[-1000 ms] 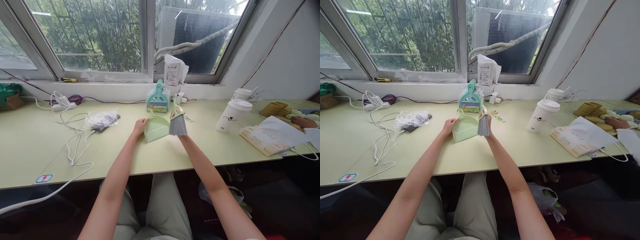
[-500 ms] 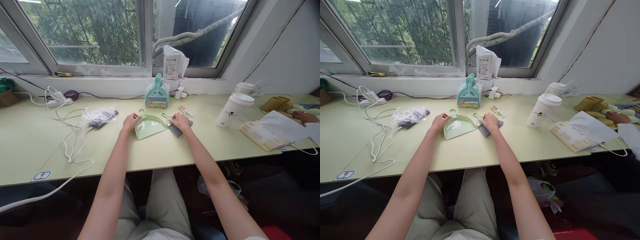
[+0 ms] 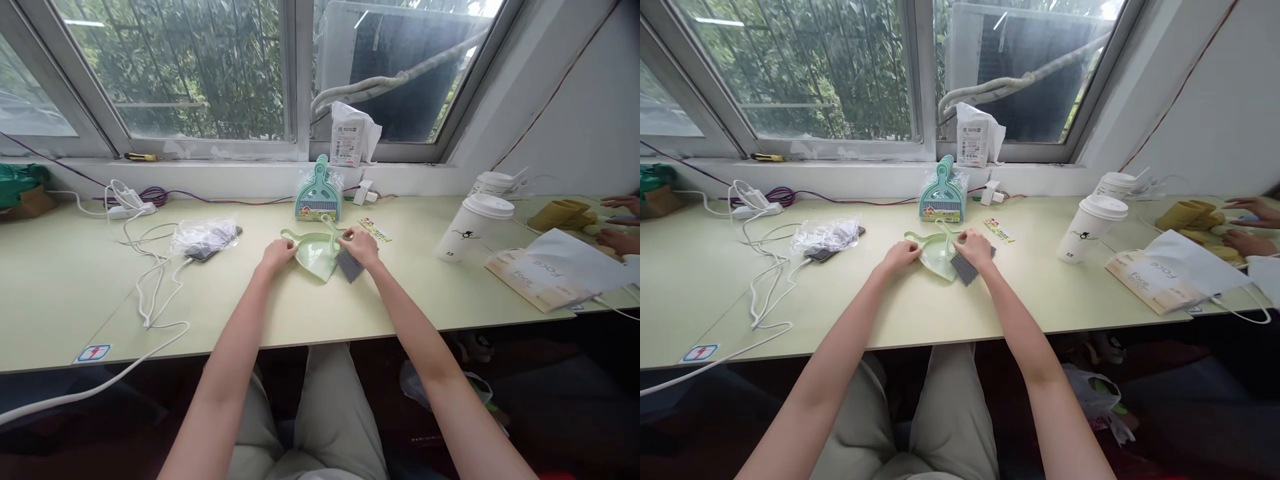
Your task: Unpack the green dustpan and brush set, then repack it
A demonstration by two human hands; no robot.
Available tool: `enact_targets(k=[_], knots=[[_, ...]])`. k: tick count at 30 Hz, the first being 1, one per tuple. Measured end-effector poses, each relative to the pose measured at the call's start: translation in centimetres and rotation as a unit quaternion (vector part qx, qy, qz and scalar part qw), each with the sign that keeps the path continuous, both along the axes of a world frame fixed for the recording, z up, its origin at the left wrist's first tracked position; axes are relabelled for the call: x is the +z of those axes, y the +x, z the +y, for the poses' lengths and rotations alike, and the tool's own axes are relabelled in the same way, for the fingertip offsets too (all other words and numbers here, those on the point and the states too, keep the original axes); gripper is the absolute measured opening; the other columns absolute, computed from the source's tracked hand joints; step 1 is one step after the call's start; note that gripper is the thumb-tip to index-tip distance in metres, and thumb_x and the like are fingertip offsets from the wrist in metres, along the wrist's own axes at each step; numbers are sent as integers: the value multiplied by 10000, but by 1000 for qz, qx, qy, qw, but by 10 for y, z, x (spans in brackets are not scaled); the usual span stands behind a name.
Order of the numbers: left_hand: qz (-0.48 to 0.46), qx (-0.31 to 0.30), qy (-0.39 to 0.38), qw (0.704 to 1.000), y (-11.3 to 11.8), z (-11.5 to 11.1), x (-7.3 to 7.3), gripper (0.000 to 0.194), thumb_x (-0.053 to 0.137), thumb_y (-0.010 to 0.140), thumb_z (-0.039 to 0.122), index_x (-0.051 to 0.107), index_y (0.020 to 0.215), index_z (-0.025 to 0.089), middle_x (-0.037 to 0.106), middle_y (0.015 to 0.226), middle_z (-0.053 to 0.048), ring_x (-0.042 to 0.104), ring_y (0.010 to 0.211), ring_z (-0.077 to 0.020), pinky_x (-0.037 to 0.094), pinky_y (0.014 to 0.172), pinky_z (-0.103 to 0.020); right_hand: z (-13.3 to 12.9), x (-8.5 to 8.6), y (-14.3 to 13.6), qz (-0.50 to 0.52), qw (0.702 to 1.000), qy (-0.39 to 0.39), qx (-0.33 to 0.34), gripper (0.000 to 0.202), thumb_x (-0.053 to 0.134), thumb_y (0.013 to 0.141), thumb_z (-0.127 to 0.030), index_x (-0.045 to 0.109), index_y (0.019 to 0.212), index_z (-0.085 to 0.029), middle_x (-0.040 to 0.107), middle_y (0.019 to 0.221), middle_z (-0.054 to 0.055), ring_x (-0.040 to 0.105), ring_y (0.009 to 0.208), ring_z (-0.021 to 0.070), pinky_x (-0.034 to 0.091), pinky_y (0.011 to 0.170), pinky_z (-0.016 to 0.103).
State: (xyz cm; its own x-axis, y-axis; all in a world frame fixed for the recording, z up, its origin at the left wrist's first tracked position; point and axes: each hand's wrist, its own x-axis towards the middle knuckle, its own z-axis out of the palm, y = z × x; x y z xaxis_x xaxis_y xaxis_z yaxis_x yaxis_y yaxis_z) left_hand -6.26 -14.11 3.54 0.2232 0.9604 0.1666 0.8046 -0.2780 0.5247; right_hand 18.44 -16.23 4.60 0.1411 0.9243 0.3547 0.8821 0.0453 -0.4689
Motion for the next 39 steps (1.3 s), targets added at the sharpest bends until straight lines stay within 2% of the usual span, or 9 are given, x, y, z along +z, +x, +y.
enact_targets(k=[5, 9, 13, 19, 26, 30, 34, 36, 39], knots=[[-38, -176, 24, 983, 34, -18, 6, 397, 470, 846, 477, 636, 617, 198, 625, 649, -54, 533, 632, -181, 357, 635, -284, -5, -9, -20, -50, 987, 0, 152, 147, 626, 798, -357, 674, 865, -236, 668, 1005, 37, 565, 1006, 203, 414, 803, 288], [3, -138, 169, 976, 26, -15, 9, 228, 606, 798, 398, 678, 915, 215, 636, 944, -81, 558, 890, -231, 399, 758, -315, -2, -13, -17, -22, 983, 8, 184, 154, 629, 803, -377, 691, 852, -245, 666, 966, 21, 564, 941, 185, 406, 779, 277], [98, -139, 274, 946, 15, -9, 5, 374, 675, 748, 232, 621, 1118, 233, 542, 1219, -105, 469, 1120, -281, 380, 896, -380, 2, -15, -15, -10, 978, 15, 209, 169, 645, 792, -394, 709, 849, -248, 659, 915, 14, 559, 878, 175, 398, 778, 280], [238, -220, 295, 899, 23, -10, -5, 309, 435, 847, 33, 639, 1022, 185, 617, 999, -99, 551, 934, -208, 418, 769, -310, 8, -21, -17, -1, 974, 15, 226, 177, 658, 787, -388, 725, 869, -247, 658, 888, 24, 554, 852, 180, 409, 777, 291], [258, -197, 249, 912, 26, -8, -8, 317, 444, 834, 14, 650, 998, 191, 640, 937, -76, 598, 846, -184, 438, 692, -270, 9, -11, -16, -14, 973, -31, 227, 169, 665, 777, -387, 724, 854, -248, 669, 956, 20, 568, 944, 188, 424, 801, 282], [167, -171, 235, 942, 28, -11, -9, 352, 431, 802, -21, 653, 948, 209, 632, 973, -75, 590, 947, -197, 464, 765, -289, 0, -5, -21, -37, 979, -57, 194, 175, 664, 756, -410, 703, 843, -263, 679, 987, -1, 586, 983, 193, 425, 790, 269], [-75, -72, 251, 962, 34, -11, -5, 428, 545, 768, 51, 575, 1160, 219, 511, 1287, -120, 453, 1232, -261, 354, 1037, -427, -6, -3, -31, -25, 990, -55, 125, 178, 672, 714, -399, 666, 801, -244, 692, 931, -2, 625, 861, 175, 428, 730, 261], [-247, -31, 160, 955, 41, -12, -2, 487, 587, 796, 188, 490, 1272, 221, 450, 1360, -136, 421, 1274, -280, 336, 1055, -459, -6, -3, -35, 21, 996, -17, 79, 188, 649, 729, -409, 645, 806, -238, 691, 927, 6, 628, 847, 172, 431, 724, 264], [-420, -121, -125, 891, 53, -17, -3, 459, 533, 847, 414, 495, 1264, 225, 548, 1255, -133, 550, 1139, -280, 445, 946, -443, 0, -3, -37, 107, 991, 56, 48, 228, 609, 760, -445, 625, 831, -229, 683, 942, 21, 622, 876, 173, 443, 752, 274]])
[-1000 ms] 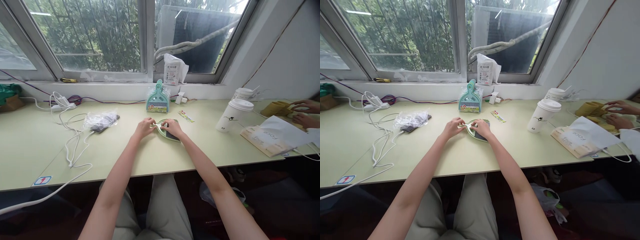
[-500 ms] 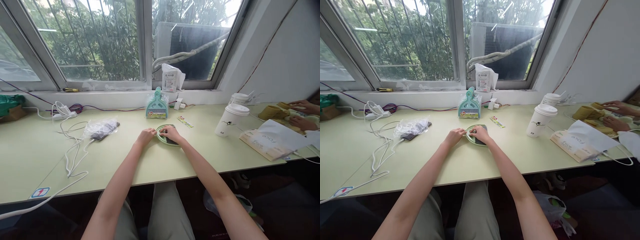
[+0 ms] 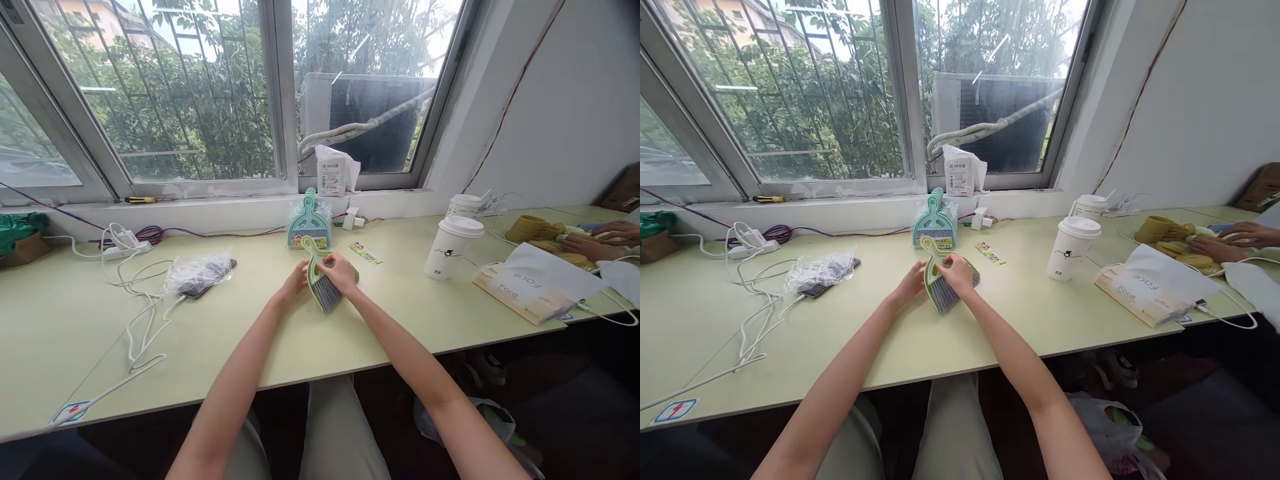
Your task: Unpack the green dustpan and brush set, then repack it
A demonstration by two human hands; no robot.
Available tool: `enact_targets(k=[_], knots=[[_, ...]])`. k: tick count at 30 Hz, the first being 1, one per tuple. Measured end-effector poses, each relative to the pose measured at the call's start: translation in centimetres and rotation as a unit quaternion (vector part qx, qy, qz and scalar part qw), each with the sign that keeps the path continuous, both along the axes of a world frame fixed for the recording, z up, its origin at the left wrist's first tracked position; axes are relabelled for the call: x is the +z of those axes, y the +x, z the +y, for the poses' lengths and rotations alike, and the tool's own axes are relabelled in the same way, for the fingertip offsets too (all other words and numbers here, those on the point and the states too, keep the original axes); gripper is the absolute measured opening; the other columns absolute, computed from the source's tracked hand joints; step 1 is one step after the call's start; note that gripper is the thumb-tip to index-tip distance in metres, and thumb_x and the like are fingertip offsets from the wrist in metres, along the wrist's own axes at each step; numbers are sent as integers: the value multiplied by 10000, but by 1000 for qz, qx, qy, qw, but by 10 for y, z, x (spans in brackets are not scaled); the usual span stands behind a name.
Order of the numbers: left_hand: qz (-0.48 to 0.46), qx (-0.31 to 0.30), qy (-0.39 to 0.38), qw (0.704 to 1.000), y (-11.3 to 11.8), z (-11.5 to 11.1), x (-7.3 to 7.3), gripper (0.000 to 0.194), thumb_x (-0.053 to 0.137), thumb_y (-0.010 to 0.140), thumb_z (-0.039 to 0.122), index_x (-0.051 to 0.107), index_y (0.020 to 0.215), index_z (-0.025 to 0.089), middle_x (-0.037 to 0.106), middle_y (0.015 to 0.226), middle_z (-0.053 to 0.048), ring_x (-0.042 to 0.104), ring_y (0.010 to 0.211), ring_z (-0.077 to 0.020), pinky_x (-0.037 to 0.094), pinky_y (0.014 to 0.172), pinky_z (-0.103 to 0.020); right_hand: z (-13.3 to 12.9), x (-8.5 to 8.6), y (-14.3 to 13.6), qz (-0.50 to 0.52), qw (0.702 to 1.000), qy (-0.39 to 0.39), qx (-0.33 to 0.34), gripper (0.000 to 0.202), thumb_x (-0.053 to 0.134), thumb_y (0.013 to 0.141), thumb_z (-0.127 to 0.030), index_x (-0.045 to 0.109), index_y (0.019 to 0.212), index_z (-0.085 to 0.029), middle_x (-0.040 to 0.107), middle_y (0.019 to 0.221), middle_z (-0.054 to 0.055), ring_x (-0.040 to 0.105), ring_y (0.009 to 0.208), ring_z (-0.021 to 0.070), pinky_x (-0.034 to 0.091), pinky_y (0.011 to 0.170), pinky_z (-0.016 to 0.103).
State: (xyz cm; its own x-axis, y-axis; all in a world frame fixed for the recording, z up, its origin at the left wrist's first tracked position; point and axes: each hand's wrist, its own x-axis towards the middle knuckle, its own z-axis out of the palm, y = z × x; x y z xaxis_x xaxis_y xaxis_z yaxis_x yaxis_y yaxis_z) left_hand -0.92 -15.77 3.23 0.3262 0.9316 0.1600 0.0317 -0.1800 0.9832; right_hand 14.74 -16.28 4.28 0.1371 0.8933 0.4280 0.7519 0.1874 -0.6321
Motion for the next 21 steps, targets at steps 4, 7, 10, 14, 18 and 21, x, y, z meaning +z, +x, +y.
enact_targets(k=[4, 7, 10, 14, 18, 21], knots=[[-92, -124, -132, 979, 7, -3, -7, 555, 671, 739, 324, 474, 1253, 263, 609, 1160, -75, 616, 998, -217, 508, 839, -344, 15, -1, 14, 62, 994, 22, 86, 290, 515, 822, -472, 635, 899, -220, 677, 951, 34, 624, 816, 164, 469, 761, 285], [-111, -36, -145, 983, -3, 2, -7, 531, 678, 701, 268, 488, 1197, 267, 621, 1096, -50, 632, 887, -178, 530, 744, -303, 25, -6, 42, 53, 998, 34, -14, 354, 379, 897, -410, 635, 1011, -194, 644, 1099, 99, 598, 990, 212, 453, 873, 348], [-124, 53, -136, 982, -20, 11, -1, 444, 657, 711, 279, 514, 1131, 257, 630, 999, -39, 628, 794, -160, 534, 656, -279, 29, -16, 73, -46, 983, -35, -174, 372, 425, 891, -330, 577, 1191, -172, 437, 1409, 159, 324, 1337, 305, 283, 1053, 499], [-167, 168, -117, 965, -40, 23, 4, 281, 624, 736, 281, 568, 1000, 203, 617, 850, -32, 595, 690, -130, 511, 591, -243, 28, -22, 87, -108, 973, -175, -103, 348, 412, 903, -247, 552, 1214, -174, 431, 1420, 165, 310, 1352, 313, 158, 1056, 634], [-219, 233, -126, 939, -54, 33, 1, 233, 601, 751, 251, 576, 975, 190, 604, 825, -27, 584, 662, -109, 511, 607, -237, 20, -13, 63, -124, 973, -160, 110, 189, 494, 864, -222, 652, 969, -231, 614, 1235, 58, 525, 1169, 233, 116, 1082, 621], [-245, 253, -133, 927, -60, 38, -1, 254, 600, 763, 241, 565, 1013, 207, 603, 841, -19, 584, 657, -94, 511, 623, -225, 10, -8, 38, -145, 975, -88, 141, 177, 508, 878, -265, 659, 968, -243, 659, 1139, 42, 568, 1109, 208, 118, 1116, 553]])
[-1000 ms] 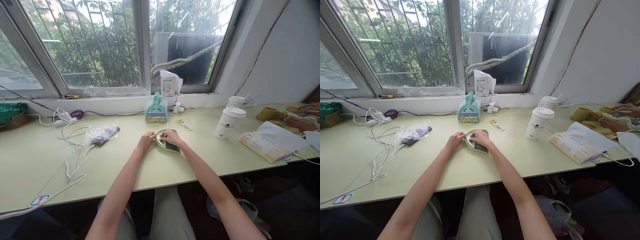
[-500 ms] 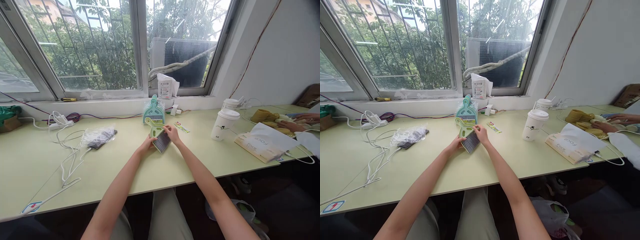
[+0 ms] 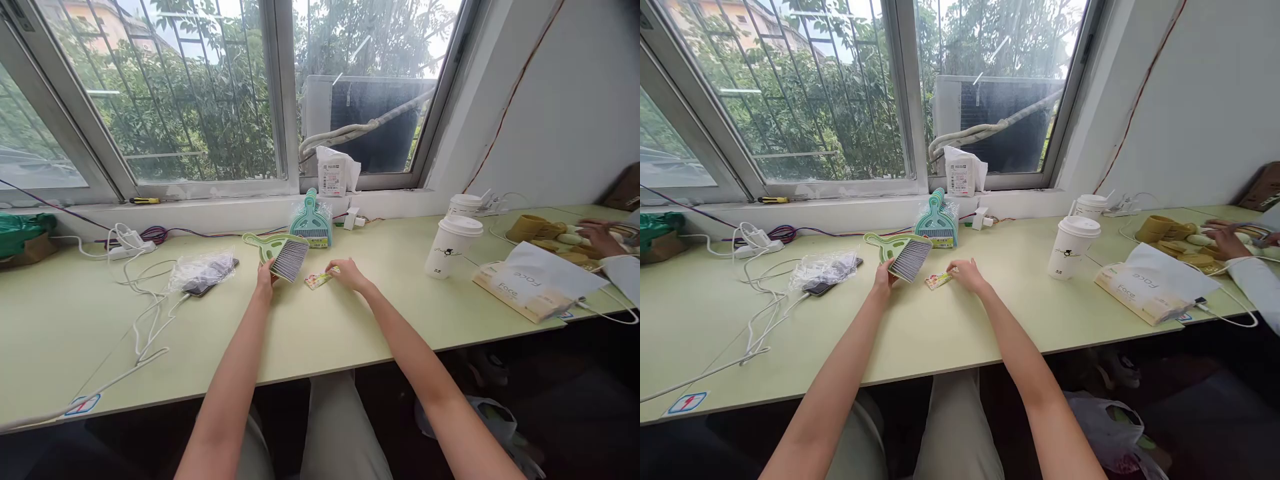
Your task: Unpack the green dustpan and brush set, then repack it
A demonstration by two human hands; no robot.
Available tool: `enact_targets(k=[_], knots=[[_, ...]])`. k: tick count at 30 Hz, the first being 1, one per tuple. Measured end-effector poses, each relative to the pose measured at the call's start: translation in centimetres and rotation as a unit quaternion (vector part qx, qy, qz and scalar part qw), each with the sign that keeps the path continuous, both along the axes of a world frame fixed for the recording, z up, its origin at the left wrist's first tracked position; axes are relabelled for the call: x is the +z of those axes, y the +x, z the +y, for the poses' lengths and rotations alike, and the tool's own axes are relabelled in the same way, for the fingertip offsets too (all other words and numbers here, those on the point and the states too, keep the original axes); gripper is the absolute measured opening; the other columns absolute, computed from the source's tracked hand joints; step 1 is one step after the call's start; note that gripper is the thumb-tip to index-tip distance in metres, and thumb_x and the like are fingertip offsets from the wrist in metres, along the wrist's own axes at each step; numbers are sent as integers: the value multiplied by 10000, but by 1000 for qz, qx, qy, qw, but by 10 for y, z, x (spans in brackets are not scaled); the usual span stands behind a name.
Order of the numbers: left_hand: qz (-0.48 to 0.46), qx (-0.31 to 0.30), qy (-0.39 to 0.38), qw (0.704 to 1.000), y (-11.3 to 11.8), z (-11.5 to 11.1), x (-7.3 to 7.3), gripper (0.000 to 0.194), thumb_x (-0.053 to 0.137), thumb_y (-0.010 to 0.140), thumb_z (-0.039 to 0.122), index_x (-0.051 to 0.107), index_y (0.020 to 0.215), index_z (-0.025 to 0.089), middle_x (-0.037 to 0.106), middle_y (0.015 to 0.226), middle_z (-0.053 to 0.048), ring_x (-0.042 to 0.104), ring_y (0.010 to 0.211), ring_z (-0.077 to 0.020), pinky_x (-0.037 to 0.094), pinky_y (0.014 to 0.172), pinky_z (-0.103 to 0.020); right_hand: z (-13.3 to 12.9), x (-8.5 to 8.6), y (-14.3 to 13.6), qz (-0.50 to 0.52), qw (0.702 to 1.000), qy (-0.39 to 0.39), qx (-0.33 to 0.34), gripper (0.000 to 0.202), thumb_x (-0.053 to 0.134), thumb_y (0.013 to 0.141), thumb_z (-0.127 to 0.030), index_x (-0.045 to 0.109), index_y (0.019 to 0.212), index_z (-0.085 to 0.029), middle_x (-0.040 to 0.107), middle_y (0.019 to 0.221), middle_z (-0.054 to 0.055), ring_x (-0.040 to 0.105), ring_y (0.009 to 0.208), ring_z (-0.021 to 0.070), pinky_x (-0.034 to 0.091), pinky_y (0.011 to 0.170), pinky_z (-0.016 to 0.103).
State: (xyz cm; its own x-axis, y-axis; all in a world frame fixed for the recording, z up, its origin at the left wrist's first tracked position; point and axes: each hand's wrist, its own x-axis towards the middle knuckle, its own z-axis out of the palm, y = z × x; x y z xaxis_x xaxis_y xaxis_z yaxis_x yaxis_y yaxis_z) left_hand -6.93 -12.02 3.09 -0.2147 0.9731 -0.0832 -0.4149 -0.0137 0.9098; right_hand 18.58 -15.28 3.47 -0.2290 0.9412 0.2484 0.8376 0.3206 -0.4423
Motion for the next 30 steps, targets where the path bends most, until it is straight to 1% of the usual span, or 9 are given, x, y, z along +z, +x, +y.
enact_targets(k=[2, 6, 10, 15, 17, 20, 23, 26, 30], knots=[[-2, 7, -1, 1000, -2, 1, -1, 264, 608, 769, 253, 557, 1025, 212, 605, 862, -18, 584, 655, -87, 511, 625, -224, -6, -1, -13, -8, 1000, 27, -9, 221, 483, 904, -286, 634, 1059, -241, 629, 1201, 66, 557, 1134, 211, 156, 1113, 535], [19, -8, 12, 1000, -3, 0, -1, 298, 628, 765, 270, 545, 1048, 231, 607, 921, -14, 584, 679, -82, 516, 626, -221, -11, -9, -27, -29, 999, -10, 12, 256, 481, 916, -321, 608, 1117, -227, 556, 1311, 88, 512, 1206, 220, 200, 1100, 532], [40, -21, 26, 999, -1, 0, -2, 354, 653, 742, 265, 541, 1077, 250, 615, 944, -16, 594, 718, -91, 521, 635, -217, -5, -14, -25, -41, 999, -12, -13, 438, 546, 880, -373, 503, 1285, -212, 374, 1472, 126, 376, 1335, 249, 268, 1077, 459], [59, -38, 25, 997, 3, -2, -2, 384, 656, 736, 270, 533, 1099, 240, 621, 963, -35, 599, 738, -115, 529, 631, -235, 1, -13, -6, -62, 995, -28, -79, 284, 495, 903, -360, 647, 1108, -237, 652, 1159, 117, 579, 1097, 251, 419, 855, 337], [78, -56, 24, 995, 7, -4, -2, 388, 660, 735, 278, 535, 1099, 235, 622, 964, -41, 601, 739, -125, 532, 629, -247, 4, -9, 3, -20, 989, -14, -143, 283, 498, 894, -401, 682, 1032, -237, 701, 1015, 109, 633, 949, 249, 433, 762, 318], [100, -97, 18, 990, 18, -7, -4, 423, 686, 725, 326, 535, 1110, 239, 626, 953, -44, 608, 730, -143, 534, 638, -276, 7, 0, 7, 115, 970, 42, -209, 469, 367, 918, -538, 670, 1057, -208, 714, 957, 104, 648, 859, 243, 446, 710, 314], [92, -146, 20, 985, 34, -11, -7, 465, 690, 730, 427, 537, 1126, 239, 632, 956, -50, 612, 715, -151, 535, 647, -293, 6, 8, -11, 220, 952, 111, -181, 607, 240, 917, -612, 580, 1221, -211, 668, 1140, 108, 621, 1015, 251, 464, 811, 345], [59, -177, 40, 982, 48, -17, -7, 497, 674, 735, 499, 546, 1130, 226, 640, 953, -57, 622, 747, -160, 534, 667, -290, 0, 5, -41, 189, 974, 99, -74, 577, 331, 893, -627, 517, 1303, -267, 464, 1425, 68, 358, 1355, 267, 334, 1047, 464], [36, -171, 61, 983, 49, -20, -5, 525, 689, 723, 508, 538, 1142, 231, 650, 980, -50, 631, 781, -159, 537, 686, -285, -9, -6, -61, 127, 990, 61, -27, 541, 367, 910, -571, 413, 1376, -301, 307, 1521, 51, 160, 1439, 261, 28, 1097, 649]])
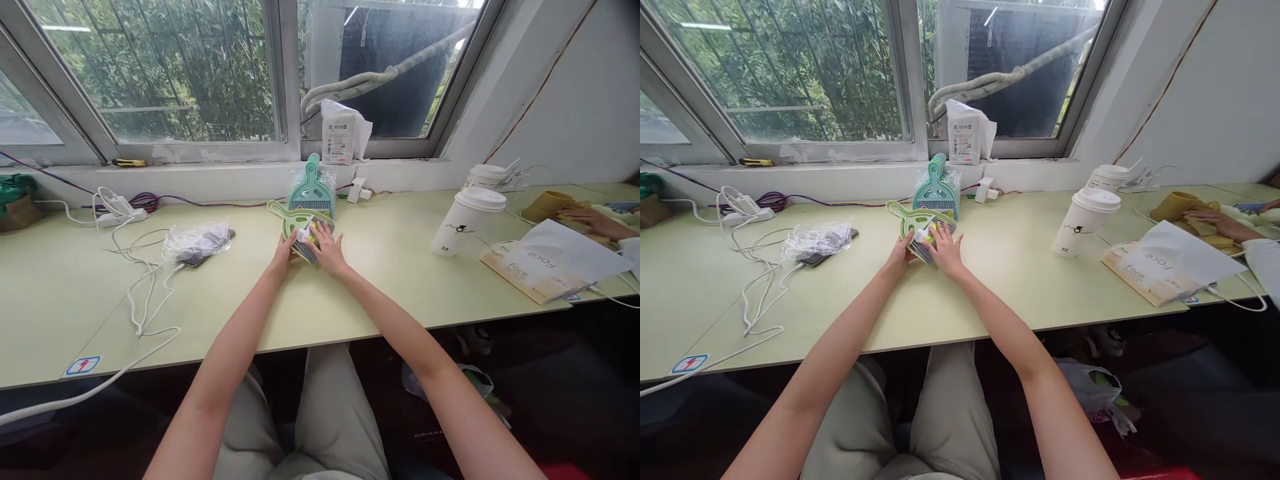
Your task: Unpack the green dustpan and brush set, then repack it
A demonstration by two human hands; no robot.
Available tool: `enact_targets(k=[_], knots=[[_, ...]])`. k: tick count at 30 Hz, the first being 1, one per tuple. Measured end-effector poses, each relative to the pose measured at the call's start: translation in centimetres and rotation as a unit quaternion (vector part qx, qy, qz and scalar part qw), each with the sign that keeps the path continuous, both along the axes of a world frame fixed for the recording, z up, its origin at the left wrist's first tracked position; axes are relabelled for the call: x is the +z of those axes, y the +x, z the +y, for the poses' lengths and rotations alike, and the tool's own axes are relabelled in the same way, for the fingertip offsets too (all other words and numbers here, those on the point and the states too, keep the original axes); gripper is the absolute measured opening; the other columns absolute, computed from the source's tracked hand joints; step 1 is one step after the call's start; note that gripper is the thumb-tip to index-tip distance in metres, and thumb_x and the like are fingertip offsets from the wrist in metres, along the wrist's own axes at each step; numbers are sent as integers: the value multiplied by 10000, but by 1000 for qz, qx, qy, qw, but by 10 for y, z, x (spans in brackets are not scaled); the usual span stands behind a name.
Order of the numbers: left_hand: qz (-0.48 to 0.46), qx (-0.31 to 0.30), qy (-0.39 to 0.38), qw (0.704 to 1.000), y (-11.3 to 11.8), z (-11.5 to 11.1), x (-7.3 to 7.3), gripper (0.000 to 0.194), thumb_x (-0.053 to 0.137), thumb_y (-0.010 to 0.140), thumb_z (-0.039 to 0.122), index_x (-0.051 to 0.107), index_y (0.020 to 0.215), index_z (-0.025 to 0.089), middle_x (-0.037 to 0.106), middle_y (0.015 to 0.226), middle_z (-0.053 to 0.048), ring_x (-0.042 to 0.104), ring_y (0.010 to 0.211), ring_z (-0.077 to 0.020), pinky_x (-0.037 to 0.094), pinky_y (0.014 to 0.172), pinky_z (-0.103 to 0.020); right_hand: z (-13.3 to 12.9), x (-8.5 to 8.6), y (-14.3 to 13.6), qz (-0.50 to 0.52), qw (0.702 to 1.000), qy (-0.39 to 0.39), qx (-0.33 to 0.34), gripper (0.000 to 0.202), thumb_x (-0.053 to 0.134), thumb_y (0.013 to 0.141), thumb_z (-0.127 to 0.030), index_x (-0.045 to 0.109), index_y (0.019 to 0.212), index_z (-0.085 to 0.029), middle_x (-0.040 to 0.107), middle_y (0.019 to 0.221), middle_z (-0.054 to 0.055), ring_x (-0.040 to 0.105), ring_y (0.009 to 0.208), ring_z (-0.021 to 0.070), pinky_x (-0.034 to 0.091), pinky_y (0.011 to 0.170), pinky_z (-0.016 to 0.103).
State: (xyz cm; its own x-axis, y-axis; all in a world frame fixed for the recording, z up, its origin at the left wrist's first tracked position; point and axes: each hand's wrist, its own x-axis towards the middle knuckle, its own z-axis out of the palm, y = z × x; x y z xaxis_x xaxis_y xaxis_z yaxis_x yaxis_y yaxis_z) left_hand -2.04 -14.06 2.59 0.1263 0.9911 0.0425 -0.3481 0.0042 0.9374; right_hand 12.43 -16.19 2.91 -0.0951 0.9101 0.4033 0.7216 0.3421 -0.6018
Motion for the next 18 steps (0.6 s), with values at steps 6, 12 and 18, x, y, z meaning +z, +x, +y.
enact_targets(k=[6, 12, 18], knots=[[8, 43, -16, 999, -12, 7, 2, 489, 671, 738, 517, 532, 1117, 240, 659, 972, -38, 640, 768, -156, 537, 670, -290, -6, 9, 7, 98, 994, 46, 18, 334, 478, 894, -471, 585, 1141, -273, 590, 1274, 43, 450, 1267, 246, 186, 1107, 576], [5, 63, -26, 998, -15, 9, 2, 523, 678, 732, 510, 518, 1144, 232, 657, 1029, -53, 645, 830, -165, 541, 678, -287, -13, 27, 12, 322, 930, -25, 174, 376, 628, 767, -512, 518, 999, -237, 647, 1040, 32, 598, 1016, 195, 482, 891, 339], [14, 29, -21, 999, -15, 5, 1, 539, 678, 729, 522, 521, 1160, 239, 657, 1004, -53, 640, 779, -162, 546, 663, -287, -11, 25, 20, 322, 919, -114, 197, 473, 694, 695, -483, 483, 1050, -253, 619, 997, 15, 614, 929, 187, 519, 792, 319]])
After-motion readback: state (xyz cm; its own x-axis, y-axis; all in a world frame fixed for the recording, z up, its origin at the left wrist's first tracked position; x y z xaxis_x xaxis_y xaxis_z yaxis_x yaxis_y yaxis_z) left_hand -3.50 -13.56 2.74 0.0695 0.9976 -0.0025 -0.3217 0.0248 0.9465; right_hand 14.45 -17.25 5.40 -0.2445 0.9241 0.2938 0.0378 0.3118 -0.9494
